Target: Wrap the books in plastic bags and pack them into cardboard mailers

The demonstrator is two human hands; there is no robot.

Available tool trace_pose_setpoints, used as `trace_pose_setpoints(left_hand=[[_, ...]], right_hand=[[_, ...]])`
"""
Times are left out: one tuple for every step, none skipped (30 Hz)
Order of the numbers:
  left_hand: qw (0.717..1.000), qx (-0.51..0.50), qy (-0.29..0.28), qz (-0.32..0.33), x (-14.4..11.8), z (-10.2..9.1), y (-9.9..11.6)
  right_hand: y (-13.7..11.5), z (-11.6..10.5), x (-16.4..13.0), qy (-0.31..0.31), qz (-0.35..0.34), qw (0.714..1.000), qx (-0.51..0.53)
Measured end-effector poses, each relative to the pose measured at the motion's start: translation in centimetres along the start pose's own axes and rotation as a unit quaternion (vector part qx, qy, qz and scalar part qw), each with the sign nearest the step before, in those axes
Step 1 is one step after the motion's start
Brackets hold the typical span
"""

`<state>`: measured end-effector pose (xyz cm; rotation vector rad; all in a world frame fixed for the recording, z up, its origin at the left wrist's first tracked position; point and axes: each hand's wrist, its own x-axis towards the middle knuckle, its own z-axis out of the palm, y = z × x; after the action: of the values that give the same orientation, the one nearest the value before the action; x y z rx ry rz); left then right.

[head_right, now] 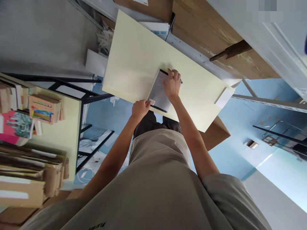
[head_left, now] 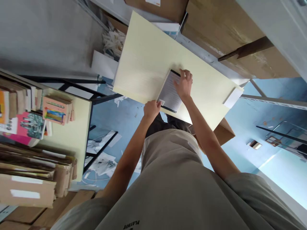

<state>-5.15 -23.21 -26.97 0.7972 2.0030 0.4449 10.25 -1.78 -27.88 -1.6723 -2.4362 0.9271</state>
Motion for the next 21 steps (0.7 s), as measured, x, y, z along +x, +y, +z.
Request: trace_pose_setpoints(left_hand=[[0.999, 0.022, 0.013, 0.033, 0.9, -0.8, 0.4], [0.997, 0.028, 0.024, 0.071, 1.9, -1.3, 0.9], [0.994, 0.019, 0.027, 0.105, 3.0, -1.7, 1.5], [0.991, 0.007, 0.022, 0.130, 4.2, -1.9, 2.0], [0.990, -0.005, 0.010, 0.144, 5.3, -1.9, 2.5], [0.989, -0.013, -0.003, 0.148, 6.2, -1.8, 3.0], [0.989, -0.017, -0.014, 0.145, 7.1, -1.5, 3.3], [0.990, -0.018, -0.020, 0.137, 7.8, -1.1, 3.6], [0.992, -0.016, -0.020, 0.126, 8.3, -0.7, 3.7], [0.993, -0.015, -0.015, 0.114, 8.7, -0.4, 3.7], [0.995, -0.017, -0.006, 0.101, 9.0, -0.2, 3.6], [0.996, -0.023, 0.002, 0.085, 9.2, -0.1, 3.5], [0.997, -0.035, 0.009, 0.067, 9.4, -0.1, 3.4], [0.998, -0.048, 0.014, 0.048, 9.6, -0.1, 3.4], [0.997, -0.065, 0.015, 0.030, 9.7, -0.3, 3.4], [0.996, -0.083, 0.014, 0.011, 9.9, -0.5, 3.5], [0.995, -0.102, 0.012, -0.007, 10.0, -0.7, 3.6], [0.992, -0.120, 0.011, -0.024, 10.1, -0.9, 3.8], [0.989, -0.138, 0.012, -0.042, 10.1, -1.1, 4.0], [0.986, -0.155, 0.014, -0.060, 10.1, -1.3, 4.2], [0.983, -0.170, 0.017, -0.074, 9.9, -1.4, 4.4]], right_hand=[[0.7, -0.4, -1.7, 0.032, 0.026, 0.999, 0.016], [1.4, -0.8, -3.6, 0.058, 0.062, 0.996, 0.036], [1.9, -1.1, -5.5, 0.073, 0.109, 0.990, 0.056], [2.3, -1.3, -7.3, 0.068, 0.158, 0.983, 0.071], [2.4, -1.2, -8.9, 0.055, 0.195, 0.976, 0.084], [2.3, -0.9, -10.2, 0.043, 0.218, 0.970, 0.095], [2.0, -0.4, -11.0, 0.033, 0.234, 0.966, 0.106], [1.6, 0.2, -11.4, 0.028, 0.245, 0.962, 0.118], [1.3, 0.9, -11.4, 0.029, 0.258, 0.957, 0.131], [1.0, 1.5, -10.9, 0.033, 0.276, 0.949, 0.146], [0.8, 1.9, -10.3, 0.035, 0.298, 0.940, 0.164], [0.9, 2.2, -9.5, 0.033, 0.318, 0.929, 0.184], [1.0, 2.2, -8.8, 0.028, 0.331, 0.921, 0.206], [1.2, 2.1, -8.1, 0.019, 0.331, 0.916, 0.225], [1.4, 1.9, -7.6, 0.009, 0.319, 0.917, 0.240], [1.6, 1.5, -7.3, -0.003, 0.297, 0.922, 0.248], [1.5, 1.2, -7.1, -0.016, 0.273, 0.930, 0.247], [1.2, 0.9, -7.0, -0.030, 0.249, 0.938, 0.239], [0.7, 0.6, -7.1, -0.046, 0.225, 0.946, 0.228], [0.0, 0.3, -7.1, -0.060, 0.199, 0.954, 0.218], [-0.8, 0.1, -7.1, -0.069, 0.170, 0.960, 0.213]])
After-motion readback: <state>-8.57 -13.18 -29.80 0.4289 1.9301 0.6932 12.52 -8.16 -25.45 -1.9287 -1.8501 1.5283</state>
